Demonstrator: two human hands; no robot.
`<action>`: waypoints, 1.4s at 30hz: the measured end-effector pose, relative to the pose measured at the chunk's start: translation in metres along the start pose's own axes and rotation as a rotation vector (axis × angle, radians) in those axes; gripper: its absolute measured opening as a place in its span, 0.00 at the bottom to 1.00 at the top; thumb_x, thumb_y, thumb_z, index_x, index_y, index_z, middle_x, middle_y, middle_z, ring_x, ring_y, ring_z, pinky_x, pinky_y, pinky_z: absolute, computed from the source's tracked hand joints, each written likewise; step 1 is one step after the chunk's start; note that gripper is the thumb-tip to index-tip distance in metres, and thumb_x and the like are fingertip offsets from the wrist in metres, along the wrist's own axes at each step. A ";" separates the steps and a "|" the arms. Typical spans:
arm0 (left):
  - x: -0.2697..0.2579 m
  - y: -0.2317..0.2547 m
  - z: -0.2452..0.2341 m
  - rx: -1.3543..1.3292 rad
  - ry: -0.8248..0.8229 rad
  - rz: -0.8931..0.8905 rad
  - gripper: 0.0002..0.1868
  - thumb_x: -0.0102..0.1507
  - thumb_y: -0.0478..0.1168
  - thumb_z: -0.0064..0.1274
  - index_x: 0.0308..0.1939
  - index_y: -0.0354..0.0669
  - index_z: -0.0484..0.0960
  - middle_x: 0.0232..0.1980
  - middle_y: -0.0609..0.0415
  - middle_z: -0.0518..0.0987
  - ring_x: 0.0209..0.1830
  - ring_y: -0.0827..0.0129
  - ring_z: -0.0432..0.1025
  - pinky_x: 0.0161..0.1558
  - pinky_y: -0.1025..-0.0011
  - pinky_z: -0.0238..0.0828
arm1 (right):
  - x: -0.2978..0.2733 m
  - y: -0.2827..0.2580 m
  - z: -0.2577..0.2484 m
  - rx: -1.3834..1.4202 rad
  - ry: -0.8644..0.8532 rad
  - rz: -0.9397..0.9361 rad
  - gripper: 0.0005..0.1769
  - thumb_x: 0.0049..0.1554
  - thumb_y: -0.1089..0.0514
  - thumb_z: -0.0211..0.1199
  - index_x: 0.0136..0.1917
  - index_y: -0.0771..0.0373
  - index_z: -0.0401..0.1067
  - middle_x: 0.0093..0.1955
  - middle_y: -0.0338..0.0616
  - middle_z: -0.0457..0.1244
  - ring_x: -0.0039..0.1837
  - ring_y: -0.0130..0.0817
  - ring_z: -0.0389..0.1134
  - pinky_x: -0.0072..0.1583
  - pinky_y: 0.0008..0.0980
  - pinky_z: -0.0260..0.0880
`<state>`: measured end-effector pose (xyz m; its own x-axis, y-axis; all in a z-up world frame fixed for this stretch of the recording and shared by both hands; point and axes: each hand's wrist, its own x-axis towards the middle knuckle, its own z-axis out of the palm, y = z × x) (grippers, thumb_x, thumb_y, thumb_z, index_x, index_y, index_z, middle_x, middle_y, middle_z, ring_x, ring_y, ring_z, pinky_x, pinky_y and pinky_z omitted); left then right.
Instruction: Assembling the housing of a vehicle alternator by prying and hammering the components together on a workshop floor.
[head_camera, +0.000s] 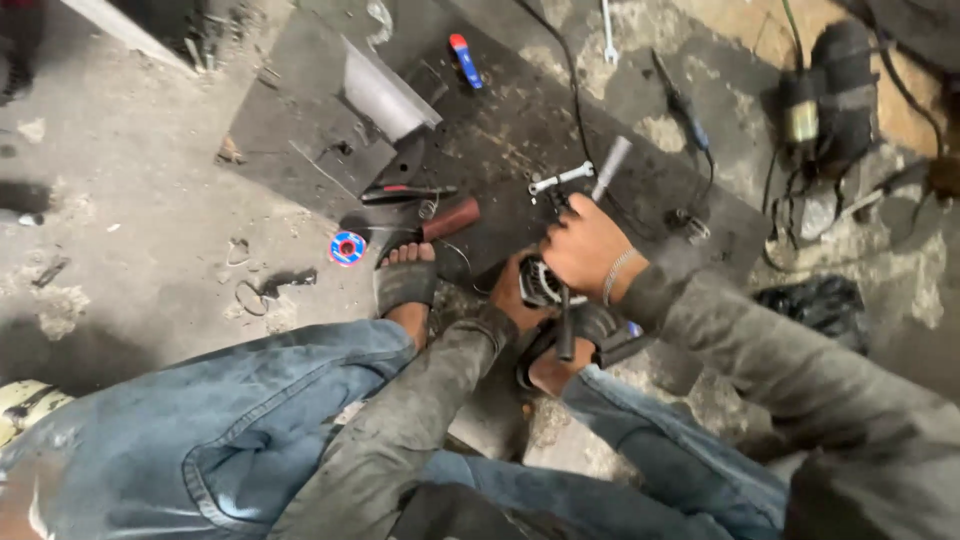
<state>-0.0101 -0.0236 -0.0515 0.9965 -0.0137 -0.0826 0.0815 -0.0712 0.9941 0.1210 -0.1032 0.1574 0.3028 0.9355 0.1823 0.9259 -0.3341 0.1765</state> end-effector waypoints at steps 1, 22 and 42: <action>-0.001 0.005 0.000 -0.040 0.007 0.007 0.57 0.40 0.43 0.72 0.72 0.51 0.62 0.67 0.45 0.73 0.69 0.48 0.68 0.73 0.52 0.65 | -0.002 0.000 0.001 -0.003 -0.011 0.045 0.11 0.49 0.56 0.62 0.26 0.50 0.68 0.23 0.37 0.58 0.32 0.37 0.60 0.50 0.42 0.56; 0.001 0.018 -0.003 0.009 0.040 -0.044 0.60 0.41 0.55 0.75 0.73 0.47 0.60 0.64 0.39 0.75 0.64 0.43 0.72 0.70 0.53 0.69 | 0.027 -0.023 -0.009 0.044 0.162 0.253 0.17 0.52 0.48 0.65 0.26 0.52 0.66 0.21 0.37 0.57 0.33 0.36 0.65 0.48 0.37 0.58; 0.019 0.003 -0.020 0.071 -0.141 -0.219 0.65 0.37 0.54 0.79 0.73 0.47 0.59 0.66 0.39 0.76 0.67 0.47 0.72 0.72 0.54 0.68 | 0.015 -0.006 0.012 0.107 0.215 0.142 0.21 0.60 0.42 0.56 0.28 0.47 0.64 0.25 0.33 0.58 0.37 0.32 0.63 0.52 0.37 0.55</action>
<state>0.0091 -0.0044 -0.0489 0.9422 -0.1287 -0.3093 0.2885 -0.1578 0.9444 0.1230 -0.0863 0.1478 0.3873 0.8302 0.4009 0.8994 -0.4357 0.0334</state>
